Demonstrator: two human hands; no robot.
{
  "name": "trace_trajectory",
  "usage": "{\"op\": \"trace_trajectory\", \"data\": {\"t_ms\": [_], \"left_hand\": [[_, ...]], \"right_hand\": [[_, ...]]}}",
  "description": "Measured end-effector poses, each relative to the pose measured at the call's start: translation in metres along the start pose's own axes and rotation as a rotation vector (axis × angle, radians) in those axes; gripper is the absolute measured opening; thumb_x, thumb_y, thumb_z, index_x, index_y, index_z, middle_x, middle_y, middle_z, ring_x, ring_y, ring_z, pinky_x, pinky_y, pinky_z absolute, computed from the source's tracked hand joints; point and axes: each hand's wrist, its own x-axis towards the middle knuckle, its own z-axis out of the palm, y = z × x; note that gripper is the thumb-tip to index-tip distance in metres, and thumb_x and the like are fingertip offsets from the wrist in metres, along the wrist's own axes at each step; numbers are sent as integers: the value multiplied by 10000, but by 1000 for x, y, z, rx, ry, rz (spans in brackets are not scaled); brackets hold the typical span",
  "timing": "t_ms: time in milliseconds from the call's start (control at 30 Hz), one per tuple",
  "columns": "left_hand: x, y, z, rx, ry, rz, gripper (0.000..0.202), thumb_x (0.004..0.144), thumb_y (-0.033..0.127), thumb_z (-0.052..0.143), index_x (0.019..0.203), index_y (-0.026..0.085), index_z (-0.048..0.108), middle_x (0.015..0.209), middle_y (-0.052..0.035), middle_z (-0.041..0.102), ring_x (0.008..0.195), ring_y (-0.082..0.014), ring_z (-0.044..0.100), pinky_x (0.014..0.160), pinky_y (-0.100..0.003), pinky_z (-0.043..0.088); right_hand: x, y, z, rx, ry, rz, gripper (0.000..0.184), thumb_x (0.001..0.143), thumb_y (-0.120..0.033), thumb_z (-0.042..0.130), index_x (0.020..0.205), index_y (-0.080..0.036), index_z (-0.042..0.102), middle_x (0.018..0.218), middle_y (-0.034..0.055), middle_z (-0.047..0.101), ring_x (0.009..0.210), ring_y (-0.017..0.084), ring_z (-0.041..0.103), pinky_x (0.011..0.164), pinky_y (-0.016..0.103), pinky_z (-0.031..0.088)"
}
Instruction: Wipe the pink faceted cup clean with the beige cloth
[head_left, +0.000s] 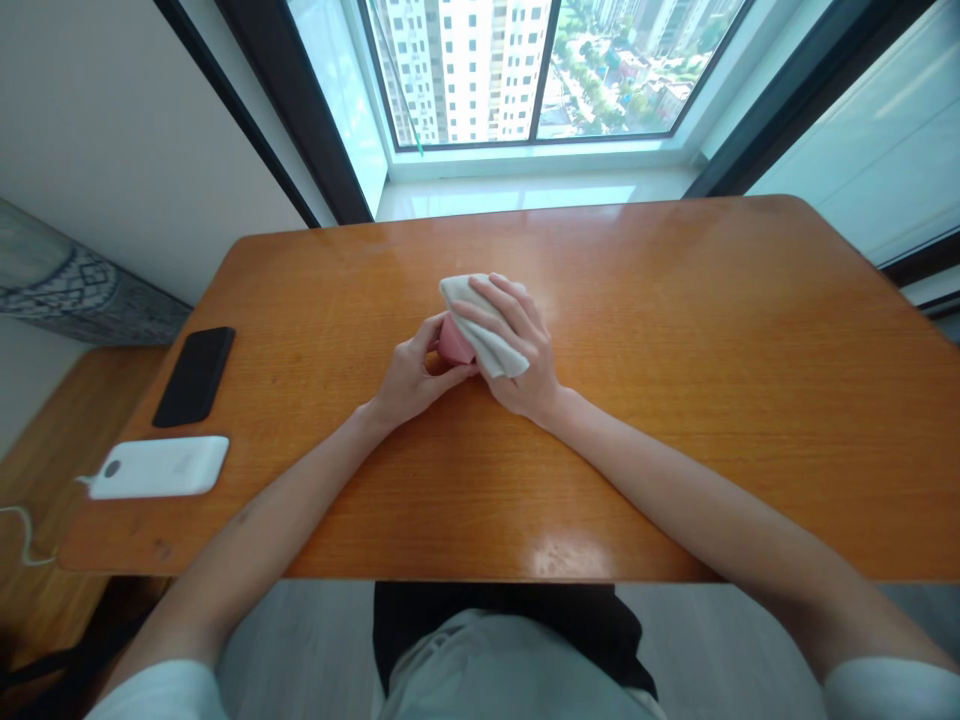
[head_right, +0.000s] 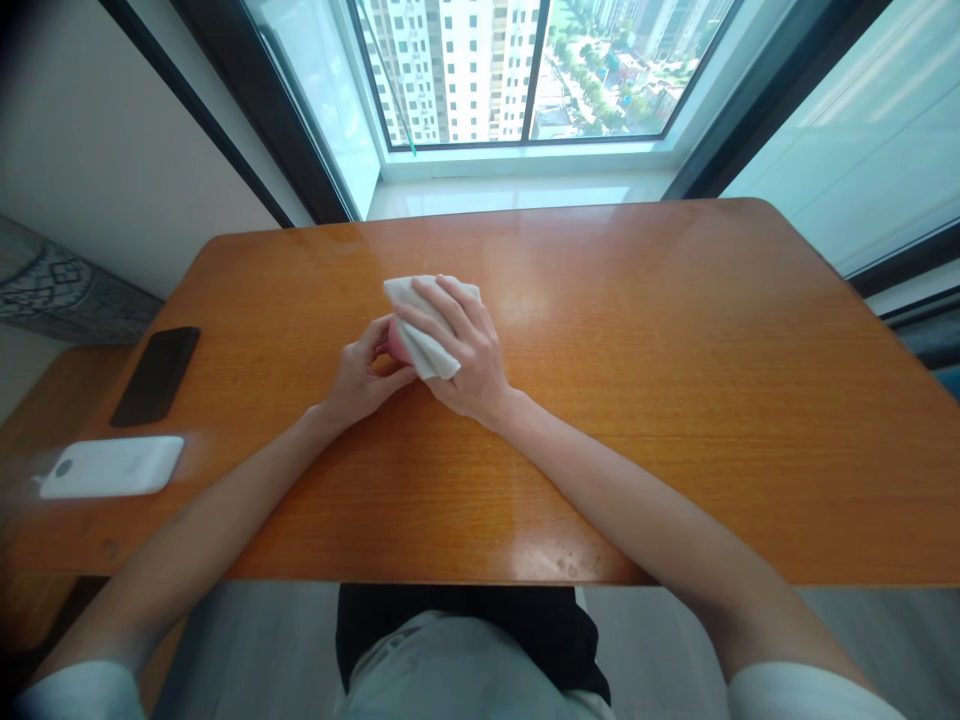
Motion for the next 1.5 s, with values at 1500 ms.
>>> {"op": "trace_trajectory", "data": {"t_ms": [1500], "left_hand": [[-4,-9,-3,70,8,-16,425,969,529,863,1161,181,714,964,-32,843,792,-189,756,713,-304,643]], "right_hand": [[-2,-8,0,-21,-165,-154,489,1079,-571,668,1558,-485,719,1669,-53,709,1653,382,569,1482,701,276]]}}
